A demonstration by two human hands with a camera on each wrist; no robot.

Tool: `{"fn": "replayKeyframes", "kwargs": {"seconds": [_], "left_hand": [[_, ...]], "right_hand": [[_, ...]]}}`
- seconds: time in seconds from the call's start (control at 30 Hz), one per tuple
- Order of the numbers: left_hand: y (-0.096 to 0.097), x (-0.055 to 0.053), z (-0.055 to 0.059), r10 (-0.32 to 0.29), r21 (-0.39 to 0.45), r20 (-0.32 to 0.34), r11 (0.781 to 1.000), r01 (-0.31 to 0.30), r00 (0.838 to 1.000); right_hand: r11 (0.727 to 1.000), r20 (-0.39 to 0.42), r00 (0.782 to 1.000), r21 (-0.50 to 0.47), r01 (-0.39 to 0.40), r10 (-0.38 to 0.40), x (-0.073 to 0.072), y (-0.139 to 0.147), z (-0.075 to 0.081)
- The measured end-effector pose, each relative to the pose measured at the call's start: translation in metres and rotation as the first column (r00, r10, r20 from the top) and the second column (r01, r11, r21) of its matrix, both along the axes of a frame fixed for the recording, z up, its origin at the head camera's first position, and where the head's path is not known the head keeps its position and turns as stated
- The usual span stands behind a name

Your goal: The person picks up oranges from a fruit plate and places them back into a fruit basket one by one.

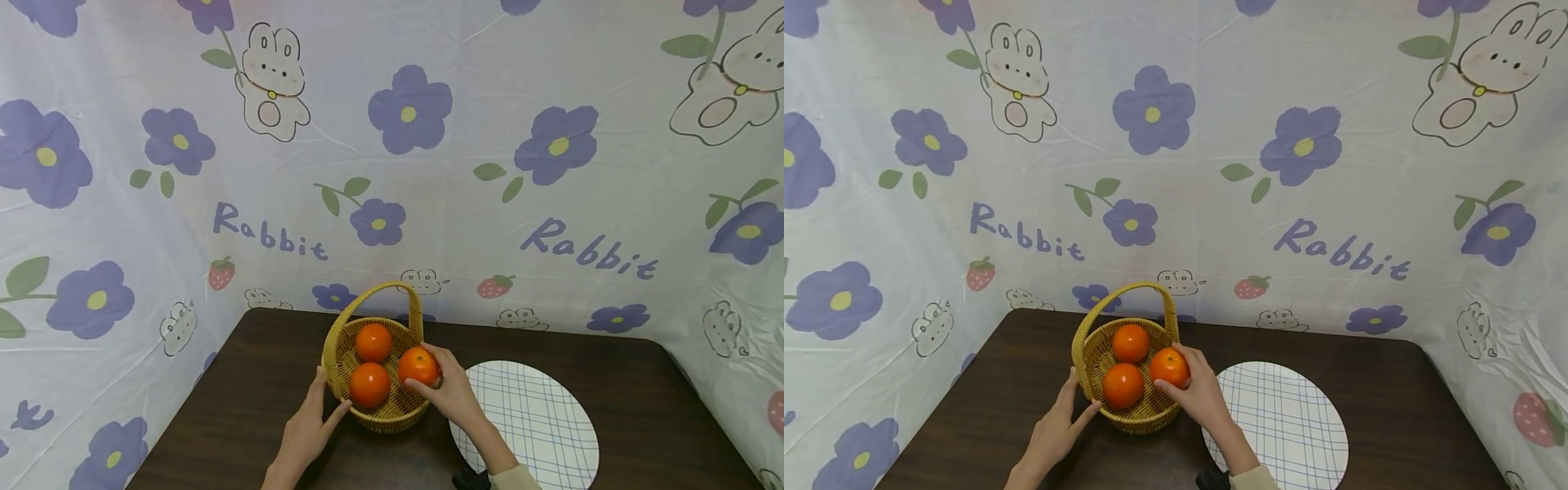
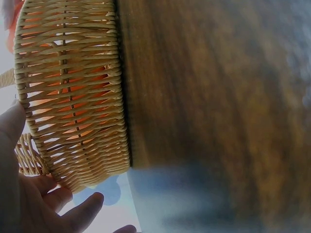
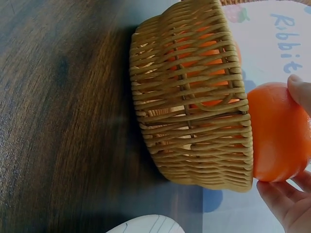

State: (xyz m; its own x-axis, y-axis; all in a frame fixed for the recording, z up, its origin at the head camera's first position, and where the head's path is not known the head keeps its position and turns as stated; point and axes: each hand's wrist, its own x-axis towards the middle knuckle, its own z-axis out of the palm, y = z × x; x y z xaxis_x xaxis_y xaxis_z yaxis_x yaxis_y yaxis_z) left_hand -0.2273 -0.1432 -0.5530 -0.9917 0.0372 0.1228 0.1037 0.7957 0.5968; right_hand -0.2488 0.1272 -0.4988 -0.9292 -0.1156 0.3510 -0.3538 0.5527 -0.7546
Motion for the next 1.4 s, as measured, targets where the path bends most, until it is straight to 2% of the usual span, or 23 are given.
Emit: {"fn": "replayKeyframes", "kwargs": {"seconds": [0.2,0.53,0.83,1.4], "left_hand": [[0.000,0.000,0.000,0.002,0.007,0.005,1.000,-0.002,1.000],[0.000,0.000,-0.002,-0.006,0.002,-0.005,1.000,0.006,1.000],[0.000,0.001,-0.001,-0.001,0.011,-0.003,1.000,0.001,1.000],[0.000,0.000,-0.001,-0.004,0.017,-0.007,1.000,0.004,1.000]], "right_hand": [[0.999,-0.030,0.999,0.033,-0.012,0.013,-0.003,-0.003,-0.005],[0.997,-0.012,0.999,0.072,-0.036,0.037,-0.006,-0.005,-0.012],[0.991,-0.028,0.999,0.131,-0.031,0.035,-0.007,-0.009,-0.010],[0.963,-0.007,0.999,0.265,-0.043,0.047,-0.016,-0.013,-0.011]]}}
